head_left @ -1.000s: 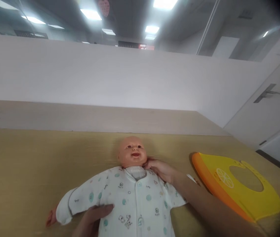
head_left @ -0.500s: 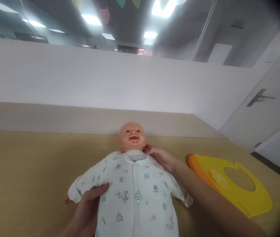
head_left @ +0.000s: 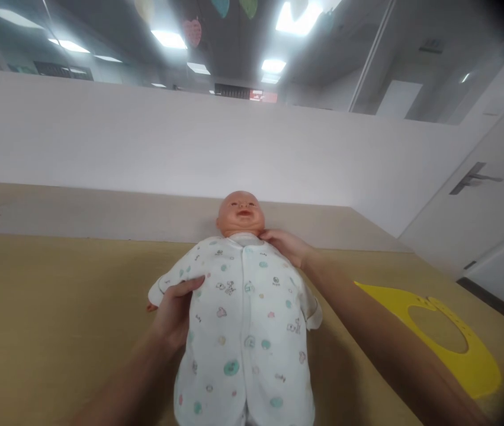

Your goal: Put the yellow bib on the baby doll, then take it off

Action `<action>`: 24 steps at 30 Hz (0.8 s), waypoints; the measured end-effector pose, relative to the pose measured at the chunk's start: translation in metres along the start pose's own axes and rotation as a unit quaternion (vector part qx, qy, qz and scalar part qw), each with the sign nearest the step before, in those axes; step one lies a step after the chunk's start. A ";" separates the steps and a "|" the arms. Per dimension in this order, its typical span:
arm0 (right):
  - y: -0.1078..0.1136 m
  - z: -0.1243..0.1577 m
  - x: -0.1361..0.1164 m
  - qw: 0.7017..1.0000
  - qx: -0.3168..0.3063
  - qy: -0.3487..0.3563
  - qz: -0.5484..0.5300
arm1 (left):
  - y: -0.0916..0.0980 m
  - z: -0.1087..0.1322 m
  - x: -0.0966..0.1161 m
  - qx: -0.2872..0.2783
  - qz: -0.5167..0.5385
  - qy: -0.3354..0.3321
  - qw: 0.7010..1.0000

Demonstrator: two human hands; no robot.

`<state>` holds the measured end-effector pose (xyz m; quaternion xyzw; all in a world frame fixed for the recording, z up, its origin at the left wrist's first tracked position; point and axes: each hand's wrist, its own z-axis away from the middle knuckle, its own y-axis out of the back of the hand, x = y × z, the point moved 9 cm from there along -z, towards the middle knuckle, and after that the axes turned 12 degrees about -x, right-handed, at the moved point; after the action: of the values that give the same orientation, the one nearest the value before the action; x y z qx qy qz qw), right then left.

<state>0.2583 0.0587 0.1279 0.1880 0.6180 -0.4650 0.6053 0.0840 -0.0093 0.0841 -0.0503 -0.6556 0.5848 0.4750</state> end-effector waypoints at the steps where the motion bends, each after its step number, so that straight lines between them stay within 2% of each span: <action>1: 0.003 -0.004 -0.001 1.000 -0.002 -0.003 -0.002 | -0.001 -0.005 0.002 -0.002 0.002 0.001 1.000; 8: 0.020 -0.026 -0.012 1.000 -0.025 0.000 -0.004 | 0.000 -0.034 0.017 0.003 0.014 -0.019 1.000; 12: 0.021 -0.034 -0.016 0.998 -0.055 0.011 -0.015 | 0.003 -0.048 0.019 -0.013 0.013 -0.006 1.000; 15: 0.019 -0.041 -0.022 0.996 -0.076 0.032 -0.024 | 0.007 -0.055 0.022 -0.004 0.005 -0.006 1.000; 20: 0.028 -0.052 -0.034 0.996 -0.032 0.077 -0.020 | 0.011 -0.064 0.029 0.015 -0.005 -0.019 1.000; 24: 0.035 -0.063 -0.034 0.995 -0.058 0.075 -0.016 | 0.017 -0.076 0.035 0.014 -0.005 -0.018 1.000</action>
<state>0.2564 0.1378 0.1369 0.1770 0.6902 -0.4225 0.5601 0.1084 0.0719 0.0798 -0.0297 -0.6562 0.5923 0.4665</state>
